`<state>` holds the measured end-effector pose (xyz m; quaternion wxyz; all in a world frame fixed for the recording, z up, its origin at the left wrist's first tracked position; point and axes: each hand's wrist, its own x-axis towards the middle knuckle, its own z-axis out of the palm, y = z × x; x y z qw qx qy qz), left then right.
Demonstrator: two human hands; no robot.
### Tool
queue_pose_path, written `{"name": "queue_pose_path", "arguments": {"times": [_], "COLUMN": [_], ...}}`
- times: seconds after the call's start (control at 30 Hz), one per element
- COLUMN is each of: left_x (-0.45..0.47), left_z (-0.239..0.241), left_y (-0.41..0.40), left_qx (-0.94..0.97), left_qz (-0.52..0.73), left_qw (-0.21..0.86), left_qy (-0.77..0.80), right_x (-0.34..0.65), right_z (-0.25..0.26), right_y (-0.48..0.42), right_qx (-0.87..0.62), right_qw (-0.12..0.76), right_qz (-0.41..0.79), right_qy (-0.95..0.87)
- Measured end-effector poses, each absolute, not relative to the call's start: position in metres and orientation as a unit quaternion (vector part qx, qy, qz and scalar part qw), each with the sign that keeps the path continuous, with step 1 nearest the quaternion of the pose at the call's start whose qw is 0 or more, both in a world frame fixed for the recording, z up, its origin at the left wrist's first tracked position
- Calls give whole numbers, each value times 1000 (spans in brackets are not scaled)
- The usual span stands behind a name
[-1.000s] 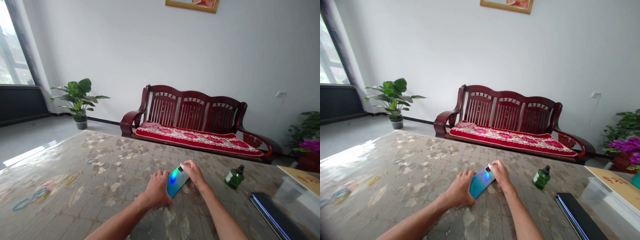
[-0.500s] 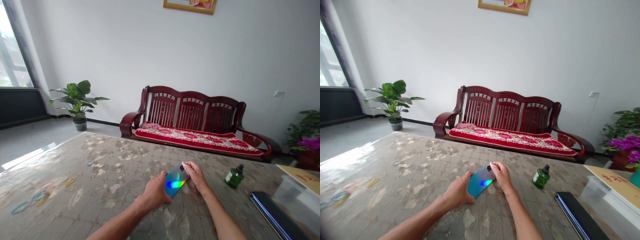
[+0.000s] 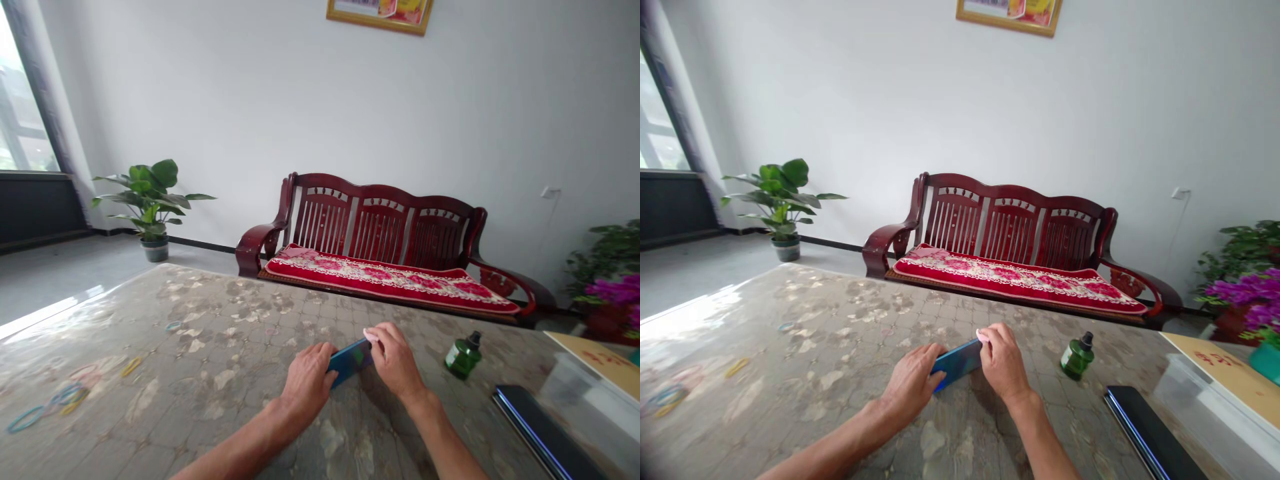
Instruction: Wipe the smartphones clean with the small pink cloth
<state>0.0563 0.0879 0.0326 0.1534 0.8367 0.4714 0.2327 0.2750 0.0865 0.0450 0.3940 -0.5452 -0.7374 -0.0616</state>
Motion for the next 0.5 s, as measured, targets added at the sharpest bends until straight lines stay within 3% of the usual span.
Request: {"name": "queue_pose_path", "arguments": {"times": [0.23, 0.5], "left_x": [57, 49], "left_z": [30, 29], "left_y": [86, 94], "left_qx": [844, 820], "left_qz": [253, 279], "left_qw": [125, 140], "left_qy": [455, 479], "right_x": [250, 238], "right_z": [54, 46], "right_y": [72, 66], "right_qx": [-511, -481], "right_qw": [312, 315], "right_qz": [-74, -126], "right_qy": [-798, -808]}}
